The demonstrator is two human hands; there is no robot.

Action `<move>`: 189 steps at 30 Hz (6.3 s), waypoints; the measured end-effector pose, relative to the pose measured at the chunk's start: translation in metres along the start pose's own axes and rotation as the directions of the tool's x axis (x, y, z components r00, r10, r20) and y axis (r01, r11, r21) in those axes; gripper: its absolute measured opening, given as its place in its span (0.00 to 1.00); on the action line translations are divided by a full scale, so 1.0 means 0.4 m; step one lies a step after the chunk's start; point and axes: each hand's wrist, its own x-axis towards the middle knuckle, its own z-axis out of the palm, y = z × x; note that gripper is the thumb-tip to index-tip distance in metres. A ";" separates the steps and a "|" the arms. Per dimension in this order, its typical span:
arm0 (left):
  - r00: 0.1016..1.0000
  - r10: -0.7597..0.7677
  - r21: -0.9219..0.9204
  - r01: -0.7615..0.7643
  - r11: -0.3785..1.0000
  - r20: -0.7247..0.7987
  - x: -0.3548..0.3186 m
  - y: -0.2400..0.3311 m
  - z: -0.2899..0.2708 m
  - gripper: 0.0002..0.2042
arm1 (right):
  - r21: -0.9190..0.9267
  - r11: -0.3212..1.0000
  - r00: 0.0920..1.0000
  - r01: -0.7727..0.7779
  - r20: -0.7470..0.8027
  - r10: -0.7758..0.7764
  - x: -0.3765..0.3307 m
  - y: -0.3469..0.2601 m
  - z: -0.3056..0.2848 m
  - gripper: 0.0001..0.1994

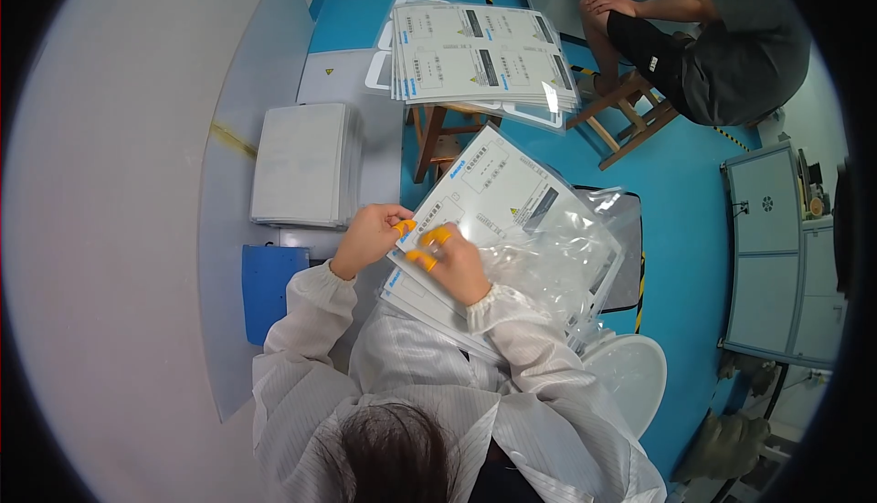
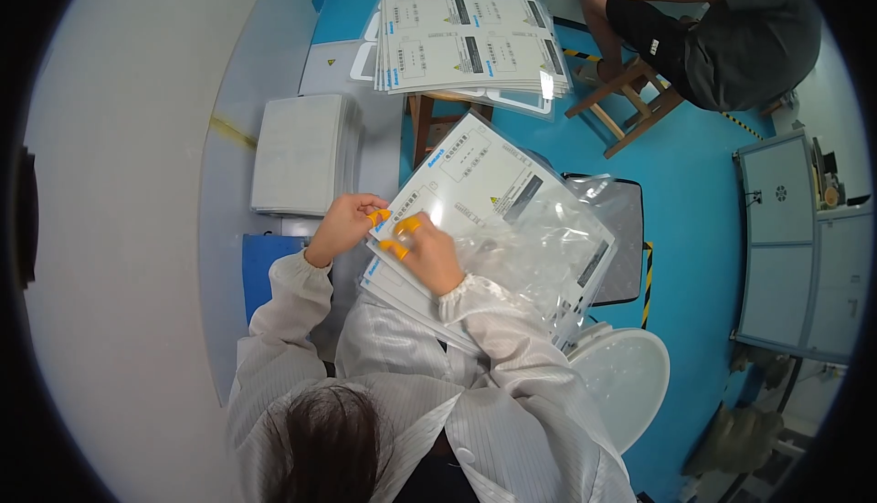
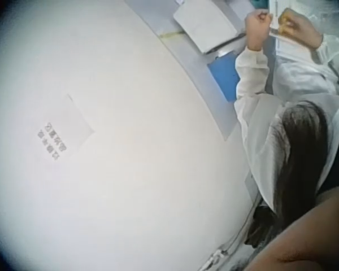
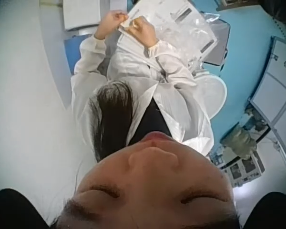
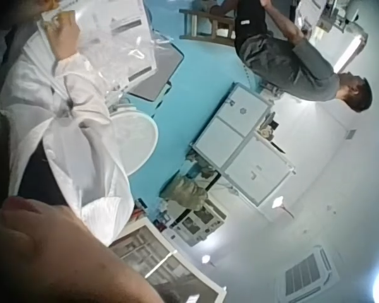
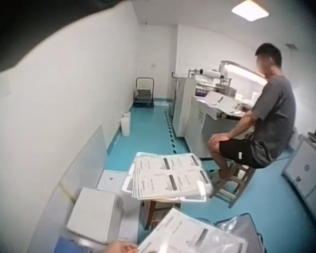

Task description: Placing printed technical documents into individual plastic protective sleeves.

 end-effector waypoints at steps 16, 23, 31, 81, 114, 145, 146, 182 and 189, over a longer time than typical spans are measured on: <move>0.996 -0.058 0.010 0.058 0.998 0.063 -0.006 0.005 0.010 0.11 | -0.041 0.998 0.987 0.040 0.159 -0.033 -0.014 0.019 0.016 0.11; 0.986 -0.076 -0.184 0.103 0.977 0.146 -0.020 0.024 0.000 0.10 | 0.141 0.974 0.984 -0.176 0.064 0.169 0.015 0.052 -0.037 0.09; 0.977 -0.101 -0.192 0.137 0.972 0.189 -0.009 -0.047 -0.009 0.12 | 0.927 0.356 0.883 0.116 -0.260 0.391 0.028 0.152 -0.136 0.06; 0.494 0.464 0.560 0.058 0.826 -0.736 0.529 0.009 -0.169 0.14 | 0.692 0.658 0.817 0.299 -0.542 0.199 -0.443 -0.093 -0.586 0.13; 0.976 -0.064 -0.298 0.126 0.946 0.210 -0.092 -0.107 0.004 0.12 | 0.638 0.749 0.960 -0.179 -0.056 0.276 -0.094 0.050 0.017 0.04; 0.994 0.096 0.125 -0.090 0.988 -0.046 -0.095 -0.001 0.053 0.13 | -0.040 0.999 0.997 -0.028 0.075 0.031 -0.104 0.005 0.042 0.18; 0.994 0.100 0.129 -0.094 0.987 -0.040 -0.095 0.010 0.054 0.13 | 0.016 0.995 0.995 -0.095 -0.040 0.096 -0.105 0.033 0.053 0.19; 0.970 -0.051 -0.287 0.120 0.950 0.238 -0.109 0.018 0.009 0.14 | 0.462 0.878 0.975 -0.124 -0.109 0.195 -0.097 0.072 -0.007 0.05; 0.977 -0.106 -0.307 0.159 0.938 0.184 -0.118 -0.019 0.015 0.14 | 0.919 0.243 0.732 0.311 -0.395 0.556 -0.066 0.204 -0.238 0.05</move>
